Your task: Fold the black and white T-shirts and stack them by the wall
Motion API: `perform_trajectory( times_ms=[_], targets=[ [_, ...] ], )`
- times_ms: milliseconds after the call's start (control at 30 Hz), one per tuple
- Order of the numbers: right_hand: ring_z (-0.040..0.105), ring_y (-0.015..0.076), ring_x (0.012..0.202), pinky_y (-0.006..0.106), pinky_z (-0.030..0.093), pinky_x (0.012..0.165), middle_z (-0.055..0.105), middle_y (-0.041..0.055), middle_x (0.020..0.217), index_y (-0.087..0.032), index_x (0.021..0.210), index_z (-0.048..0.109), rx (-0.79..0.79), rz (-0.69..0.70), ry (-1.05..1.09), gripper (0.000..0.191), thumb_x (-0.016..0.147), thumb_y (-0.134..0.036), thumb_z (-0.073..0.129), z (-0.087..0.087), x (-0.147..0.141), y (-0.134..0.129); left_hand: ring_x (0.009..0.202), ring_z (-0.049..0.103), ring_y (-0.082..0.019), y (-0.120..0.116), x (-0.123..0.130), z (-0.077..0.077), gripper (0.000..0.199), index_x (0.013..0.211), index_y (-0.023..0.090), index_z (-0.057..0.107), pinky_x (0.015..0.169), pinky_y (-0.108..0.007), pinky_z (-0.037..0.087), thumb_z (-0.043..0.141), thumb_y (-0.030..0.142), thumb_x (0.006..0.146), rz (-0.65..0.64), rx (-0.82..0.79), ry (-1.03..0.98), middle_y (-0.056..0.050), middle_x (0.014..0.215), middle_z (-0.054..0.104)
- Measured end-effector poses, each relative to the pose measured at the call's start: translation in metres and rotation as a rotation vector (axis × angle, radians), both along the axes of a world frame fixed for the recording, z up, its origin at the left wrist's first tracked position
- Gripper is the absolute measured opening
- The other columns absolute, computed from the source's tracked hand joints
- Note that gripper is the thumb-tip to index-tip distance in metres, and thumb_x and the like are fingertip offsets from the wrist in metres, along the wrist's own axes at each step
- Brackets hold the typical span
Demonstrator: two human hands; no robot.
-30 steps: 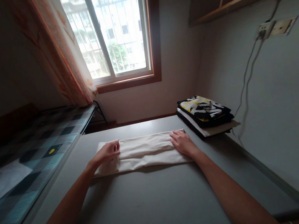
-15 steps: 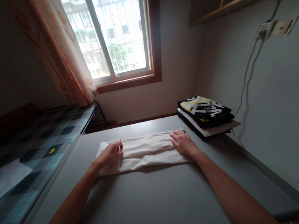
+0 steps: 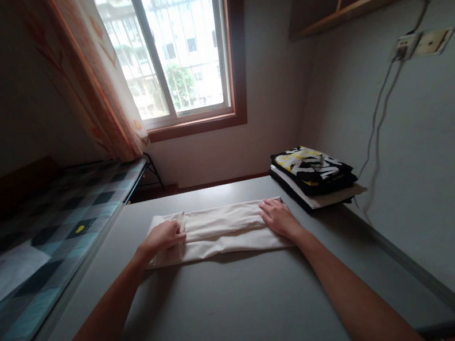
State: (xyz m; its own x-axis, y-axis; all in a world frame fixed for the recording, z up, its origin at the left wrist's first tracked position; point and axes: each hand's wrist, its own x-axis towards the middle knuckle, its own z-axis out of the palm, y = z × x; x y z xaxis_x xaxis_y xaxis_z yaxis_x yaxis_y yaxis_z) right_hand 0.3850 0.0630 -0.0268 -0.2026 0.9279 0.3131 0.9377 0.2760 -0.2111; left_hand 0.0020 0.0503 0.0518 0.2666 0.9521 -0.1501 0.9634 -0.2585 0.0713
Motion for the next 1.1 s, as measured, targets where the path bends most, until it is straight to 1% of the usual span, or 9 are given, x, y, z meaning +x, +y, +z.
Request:
perform_trajectory(
  times_ms=[100, 300, 433, 533, 700, 833, 933, 1033, 1100],
  targets=[
    [0.050, 0.0277, 0.126, 0.043, 0.037, 0.107, 0.058, 0.0158, 0.134, -0.015, 0.122, 0.065, -0.010, -0.002, -0.013, 0.042, 0.095, -0.033, 0.039, 0.001, 0.000, 0.000, 0.069, 0.059, -0.021, -0.001, 0.002, 0.003, 0.024, 0.072, 0.018, 0.066, 0.059, -0.027, 0.032, 0.054, 0.039, 0.078, 0.024, 0.038, 0.006, -0.008, 0.076, 0.067],
    [0.049, 0.0278, 0.127, 0.044, 0.037, 0.107, 0.058, 0.0166, 0.135, -0.014, 0.123, 0.064, -0.019, -0.005, -0.013, 0.042, 0.095, -0.033, 0.038, 0.002, -0.001, -0.001, 0.058, 0.052, -0.017, 0.000, 0.002, 0.002, 0.027, 0.059, 0.018, 0.060, 0.055, -0.028, 0.025, 0.052, 0.037, 0.077, 0.010, 0.056, -0.080, -0.006, 0.062, 0.062],
    [0.048, 0.0270, 0.128, 0.043, 0.036, 0.108, 0.057, 0.0159, 0.136, -0.015, 0.123, 0.064, -0.025, -0.015, -0.010, 0.042, 0.095, -0.032, 0.039, 0.001, -0.001, -0.001, 0.051, 0.043, -0.014, 0.003, 0.001, -0.003, 0.029, 0.053, 0.019, 0.051, 0.052, -0.029, 0.021, 0.050, 0.037, 0.076, 0.003, 0.042, -0.162, -0.002, 0.052, 0.051],
    [0.049, 0.0270, 0.128, 0.043, 0.036, 0.108, 0.057, 0.0159, 0.135, -0.015, 0.123, 0.064, -0.024, -0.015, -0.008, 0.041, 0.095, -0.032, 0.040, 0.001, -0.001, -0.001, 0.049, 0.038, -0.013, 0.007, -0.002, -0.008, 0.029, 0.051, 0.019, 0.045, 0.052, -0.030, 0.019, 0.048, 0.036, 0.075, -0.004, 0.029, -0.229, 0.000, 0.048, 0.043],
    [0.050, 0.0274, 0.126, 0.044, 0.038, 0.106, 0.058, 0.0163, 0.134, -0.015, 0.122, 0.064, -0.010, -0.007, -0.009, 0.041, 0.095, -0.032, 0.039, 0.001, -0.001, -0.001, 0.046, 0.033, -0.011, 0.020, -0.011, -0.020, 0.027, 0.049, 0.020, 0.038, 0.049, -0.028, 0.016, 0.049, 0.032, 0.071, -0.050, -0.071, -0.331, 0.003, 0.045, 0.034],
    [0.050, 0.0279, 0.127, 0.045, 0.039, 0.106, 0.058, 0.0164, 0.135, -0.014, 0.123, 0.064, -0.016, -0.013, -0.013, 0.042, 0.095, -0.032, 0.039, 0.001, -0.001, -0.001, 0.045, 0.033, -0.010, 0.028, -0.018, -0.027, 0.025, 0.051, 0.020, 0.038, 0.049, -0.026, 0.017, 0.048, 0.031, 0.071, -0.072, -0.136, -0.411, 0.004, 0.045, 0.035],
    [0.049, 0.0279, 0.128, 0.044, 0.038, 0.107, 0.057, 0.0164, 0.135, -0.014, 0.124, 0.064, -0.027, -0.016, -0.011, 0.043, 0.095, -0.033, 0.038, 0.002, -0.001, -0.001, 0.047, 0.035, -0.011, 0.028, -0.019, -0.029, 0.027, 0.053, 0.019, 0.039, 0.050, -0.026, 0.018, 0.050, 0.034, 0.073, -0.097, -0.122, -0.408, 0.004, 0.048, 0.038],
    [0.049, 0.0277, 0.128, 0.044, 0.037, 0.107, 0.056, 0.0164, 0.136, -0.014, 0.124, 0.064, -0.032, -0.018, -0.009, 0.043, 0.095, -0.033, 0.038, 0.002, -0.001, -0.002, 0.051, 0.038, -0.012, 0.024, -0.015, -0.026, 0.037, 0.056, 0.019, 0.045, 0.051, -0.026, 0.020, 0.051, 0.047, 0.079, -0.122, -0.088, -0.364, 0.002, 0.052, 0.043],
    [0.049, 0.0275, 0.128, 0.044, 0.037, 0.107, 0.057, 0.0162, 0.136, -0.014, 0.124, 0.064, -0.030, -0.020, -0.009, 0.043, 0.095, -0.033, 0.038, 0.002, -0.001, -0.002, 0.053, 0.043, -0.013, 0.020, -0.012, -0.023, 0.044, 0.059, 0.018, 0.050, 0.052, -0.026, 0.021, 0.047, 0.056, 0.083, -0.087, -0.044, -0.345, 0.001, 0.055, 0.049]
  ],
)
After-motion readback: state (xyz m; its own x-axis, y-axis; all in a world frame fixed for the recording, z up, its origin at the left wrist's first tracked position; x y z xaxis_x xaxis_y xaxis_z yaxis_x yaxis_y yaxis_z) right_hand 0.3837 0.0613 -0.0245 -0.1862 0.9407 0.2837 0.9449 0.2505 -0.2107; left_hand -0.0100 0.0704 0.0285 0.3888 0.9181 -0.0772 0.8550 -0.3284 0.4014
